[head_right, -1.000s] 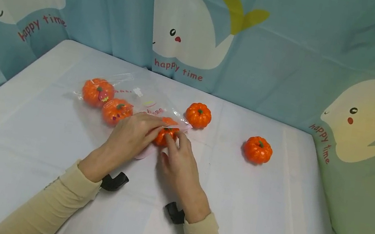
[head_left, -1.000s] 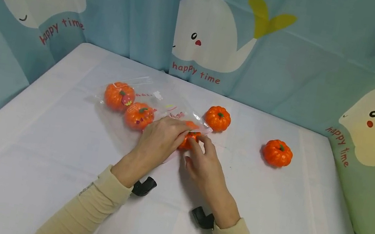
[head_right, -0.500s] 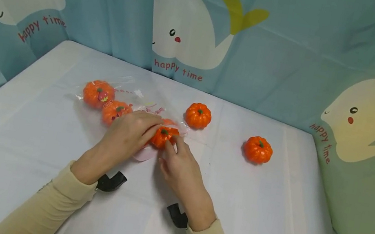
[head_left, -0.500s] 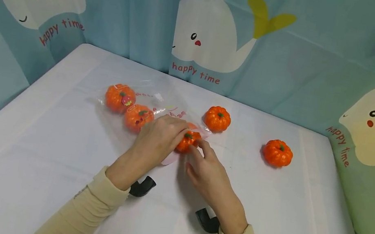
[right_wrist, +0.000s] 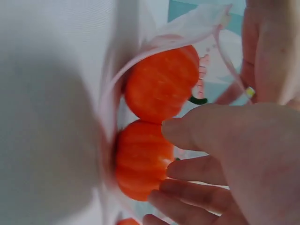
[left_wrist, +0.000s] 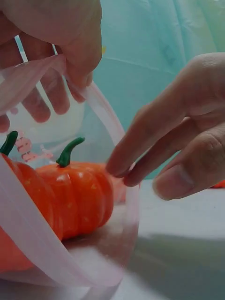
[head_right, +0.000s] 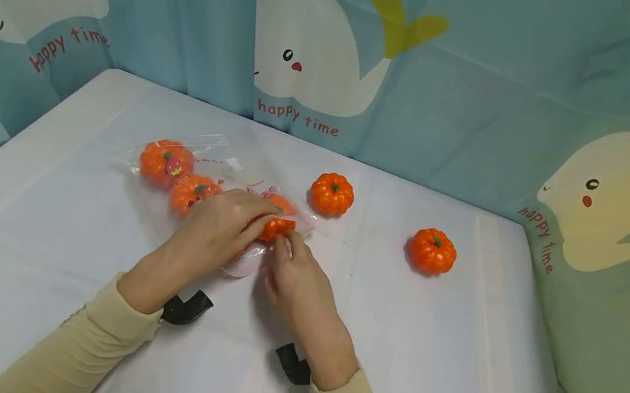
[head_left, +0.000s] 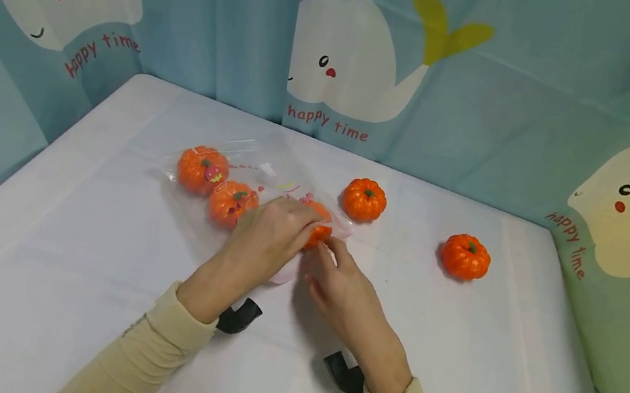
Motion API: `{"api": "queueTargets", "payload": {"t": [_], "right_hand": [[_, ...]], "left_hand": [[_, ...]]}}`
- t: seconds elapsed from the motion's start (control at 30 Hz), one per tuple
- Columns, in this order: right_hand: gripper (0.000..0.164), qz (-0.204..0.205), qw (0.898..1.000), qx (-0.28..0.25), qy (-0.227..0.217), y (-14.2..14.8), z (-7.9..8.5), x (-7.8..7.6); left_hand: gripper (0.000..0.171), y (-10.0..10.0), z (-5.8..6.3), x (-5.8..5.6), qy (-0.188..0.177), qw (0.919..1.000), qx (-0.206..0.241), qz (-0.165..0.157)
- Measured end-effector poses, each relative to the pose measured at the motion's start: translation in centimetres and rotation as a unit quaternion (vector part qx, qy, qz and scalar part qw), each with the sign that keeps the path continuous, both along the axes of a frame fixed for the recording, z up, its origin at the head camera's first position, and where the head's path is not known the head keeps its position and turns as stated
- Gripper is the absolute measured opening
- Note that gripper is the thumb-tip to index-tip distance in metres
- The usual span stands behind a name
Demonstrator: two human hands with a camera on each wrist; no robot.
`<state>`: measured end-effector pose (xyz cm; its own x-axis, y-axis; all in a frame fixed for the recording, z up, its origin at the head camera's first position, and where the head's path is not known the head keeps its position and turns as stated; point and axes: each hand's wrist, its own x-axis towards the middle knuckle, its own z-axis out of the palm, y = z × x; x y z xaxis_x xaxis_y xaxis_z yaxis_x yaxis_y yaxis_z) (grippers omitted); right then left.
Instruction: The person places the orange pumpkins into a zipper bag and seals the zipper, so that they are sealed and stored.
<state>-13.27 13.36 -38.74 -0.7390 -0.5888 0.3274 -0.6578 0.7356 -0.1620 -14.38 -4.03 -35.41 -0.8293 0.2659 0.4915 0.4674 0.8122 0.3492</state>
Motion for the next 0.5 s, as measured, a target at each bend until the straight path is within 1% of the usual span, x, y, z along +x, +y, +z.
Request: {"api": "queueTargets", "payload": {"t": [0.13,0.17,0.2,0.27,0.3,0.4,0.5], "right_hand": [[0.055,0.021,1.000,0.015,-0.002,-0.1,-0.5,-0.2],[0.056,0.027,0.999,0.020,-0.006,-0.1,-0.6,-0.3],[0.056,0.032,0.999,0.022,-0.019,0.0,-0.5,-0.3],[0.052,0.040,0.997,0.026,-0.061,0.5,0.0,-0.3],[0.050,0.041,0.995,0.026,-0.089,0.9,0.4,-0.2],[0.043,0.032,0.985,0.022,-0.168,2.5,1.8,-0.3],[0.040,0.012,0.979,0.005,-0.204,4.4,2.6,-0.6]], "left_hand": [[0.010,0.0,-0.4,-0.1,0.014,0.9997,0.011,-0.014],[0.011,0.0,-0.6,-0.1,0.020,0.9995,0.015,-0.017],[0.011,0.0,-0.8,-0.2,0.027,0.9992,0.017,-0.022],[0.011,0.1,-1.0,-0.3,0.041,0.9986,0.018,-0.029],[0.010,0.1,-1.1,-0.4,0.050,0.9981,0.017,-0.032],[0.010,0.2,-1.2,-0.6,0.065,0.9971,0.013,-0.038],[0.010,0.2,-1.3,-0.6,0.071,0.9963,0.014,-0.047]]}}
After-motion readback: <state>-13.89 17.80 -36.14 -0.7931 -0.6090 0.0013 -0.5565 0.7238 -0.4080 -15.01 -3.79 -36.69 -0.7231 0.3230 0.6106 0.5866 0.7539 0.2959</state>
